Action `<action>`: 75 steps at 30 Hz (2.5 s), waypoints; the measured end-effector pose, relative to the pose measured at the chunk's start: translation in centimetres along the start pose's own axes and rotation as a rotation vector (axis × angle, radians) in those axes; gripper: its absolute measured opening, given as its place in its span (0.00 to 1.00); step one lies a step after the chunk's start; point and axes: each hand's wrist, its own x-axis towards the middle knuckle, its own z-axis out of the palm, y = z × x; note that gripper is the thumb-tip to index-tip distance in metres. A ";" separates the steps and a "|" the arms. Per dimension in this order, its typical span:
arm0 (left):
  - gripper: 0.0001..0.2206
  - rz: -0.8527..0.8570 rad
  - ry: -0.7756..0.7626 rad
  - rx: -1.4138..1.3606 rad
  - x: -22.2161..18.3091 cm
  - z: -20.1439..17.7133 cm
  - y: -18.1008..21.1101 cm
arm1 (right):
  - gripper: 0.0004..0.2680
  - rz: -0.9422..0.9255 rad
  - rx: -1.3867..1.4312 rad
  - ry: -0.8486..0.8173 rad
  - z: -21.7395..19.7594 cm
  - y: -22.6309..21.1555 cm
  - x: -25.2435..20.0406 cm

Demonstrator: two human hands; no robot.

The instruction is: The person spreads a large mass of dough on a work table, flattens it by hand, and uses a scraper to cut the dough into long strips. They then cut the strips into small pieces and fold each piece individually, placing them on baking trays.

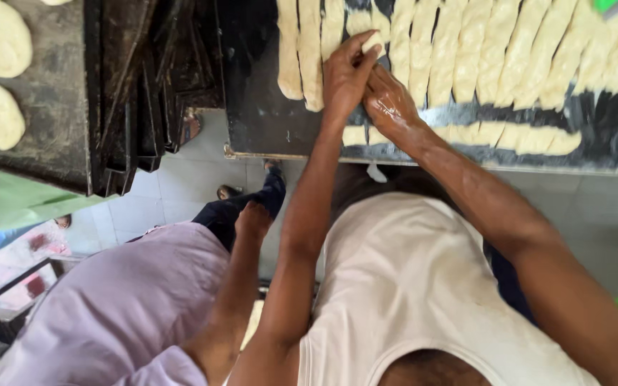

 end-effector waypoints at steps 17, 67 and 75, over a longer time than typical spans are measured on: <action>0.28 -0.083 -0.824 -0.179 -3.6 -4.3 7.3 | 0.14 0.568 0.411 0.159 -11.4 -3.3 -3.3; 0.20 0.732 -0.781 0.633 -12.8 22.2 9.3 | 0.09 0.538 -0.208 0.117 -24.6 9.8 -30.2; 0.16 -0.350 -0.406 0.101 -7.6 22.1 12.6 | 0.08 0.401 -0.197 0.508 -16.0 11.7 -26.1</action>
